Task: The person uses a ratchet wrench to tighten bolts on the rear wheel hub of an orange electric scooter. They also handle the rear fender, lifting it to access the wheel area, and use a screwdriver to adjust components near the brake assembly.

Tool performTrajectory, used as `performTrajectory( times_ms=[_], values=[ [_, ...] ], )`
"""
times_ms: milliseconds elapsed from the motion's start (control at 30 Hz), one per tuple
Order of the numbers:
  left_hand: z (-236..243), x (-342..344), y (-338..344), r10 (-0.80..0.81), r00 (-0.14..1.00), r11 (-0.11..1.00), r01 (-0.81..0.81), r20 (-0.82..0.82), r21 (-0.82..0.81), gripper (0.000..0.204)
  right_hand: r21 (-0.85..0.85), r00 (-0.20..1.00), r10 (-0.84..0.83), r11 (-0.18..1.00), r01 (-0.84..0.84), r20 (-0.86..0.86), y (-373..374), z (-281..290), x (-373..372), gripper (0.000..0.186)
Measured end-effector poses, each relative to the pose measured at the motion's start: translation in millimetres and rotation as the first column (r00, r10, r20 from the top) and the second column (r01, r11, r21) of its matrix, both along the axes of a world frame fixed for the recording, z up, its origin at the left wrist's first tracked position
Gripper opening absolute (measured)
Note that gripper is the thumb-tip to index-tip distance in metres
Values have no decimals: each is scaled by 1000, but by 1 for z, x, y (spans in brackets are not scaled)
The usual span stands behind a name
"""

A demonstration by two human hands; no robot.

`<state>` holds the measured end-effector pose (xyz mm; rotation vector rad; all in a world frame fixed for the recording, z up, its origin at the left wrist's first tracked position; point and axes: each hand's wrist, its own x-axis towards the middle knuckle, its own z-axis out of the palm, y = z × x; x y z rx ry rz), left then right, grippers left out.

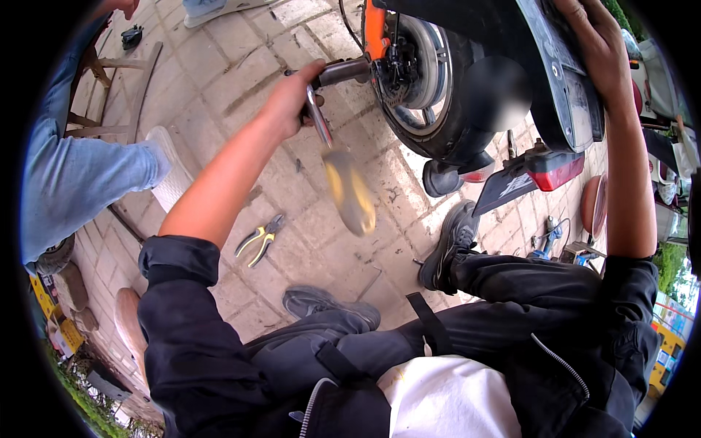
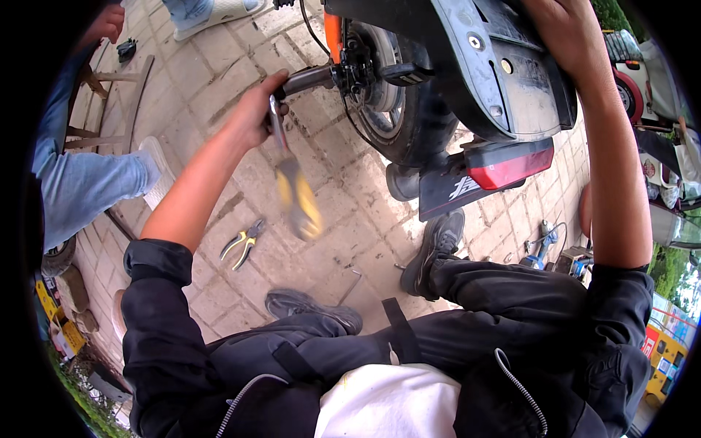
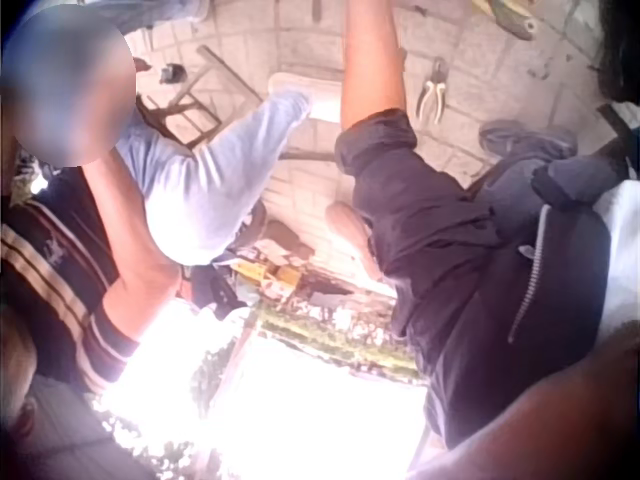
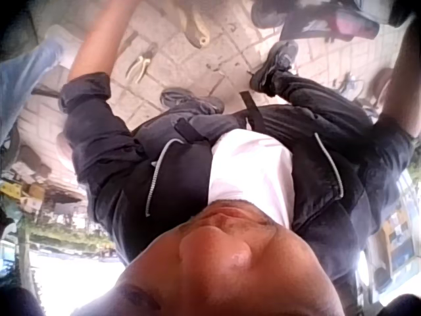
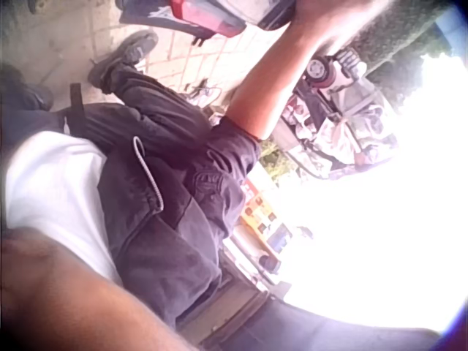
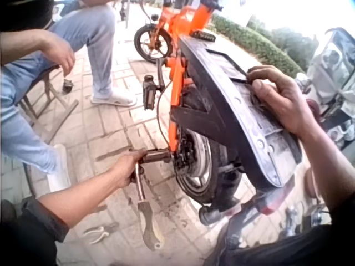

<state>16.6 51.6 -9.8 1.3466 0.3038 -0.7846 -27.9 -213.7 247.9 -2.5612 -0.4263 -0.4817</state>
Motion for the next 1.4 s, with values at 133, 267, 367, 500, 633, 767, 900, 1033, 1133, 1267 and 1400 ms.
performTrajectory(
  times_ms=[133,267,367,500,633,767,900,1033,1133,1267,1400],
  values=[
    [-21,-10,0,-163,739,922,-121,654,367,49,-49,1000,16,999,-17,-16,-7,3,7,31],
    [-7,-11,-5,-118,897,953,-18,426,302,45,21,1000,-6,1000,6,-28,0,1,0,31],
    [0,0,-2,-6,989,999,0,-145,-44,42,-43,1000,6,999,-6,7,2,2,-1,31],
    [-7,-7,-1,-60,967,989,25,246,145,47,-32,999,-29,999,28,-30,-6,4,4,31],
    [-17,-13,0,-137,766,938,-104,628,331,58,-12,1000,-17,1000,17,-5,-2,-1,1,31],
    [-47,10,19,-97,762,968,-77,640,238,51,78,997,-61,995,65,-52,5,0,-4,29],
    [-63,35,20,-179,661,969,-11,729,248,31,-148,999,-30,988,33,23,-4,5,-2,32],
    [-87,47,20,-420,479,907,185,771,379,34,-81,992,74,993,-83,-107,-26,5,7,34],
    [-78,41,20,-548,382,836,208,744,508,36,-62,990,57,996,-65,-128,-26,4,6,32],
    [-64,25,20,-549,446,834,232,707,501,34,-80,991,57,994,-68,-124,-25,6,3,32],
    [-68,18,23,-479,493,875,206,726,438,37,-157,994,56,985,-70,-92,-21,9,1,32]
  ],
)
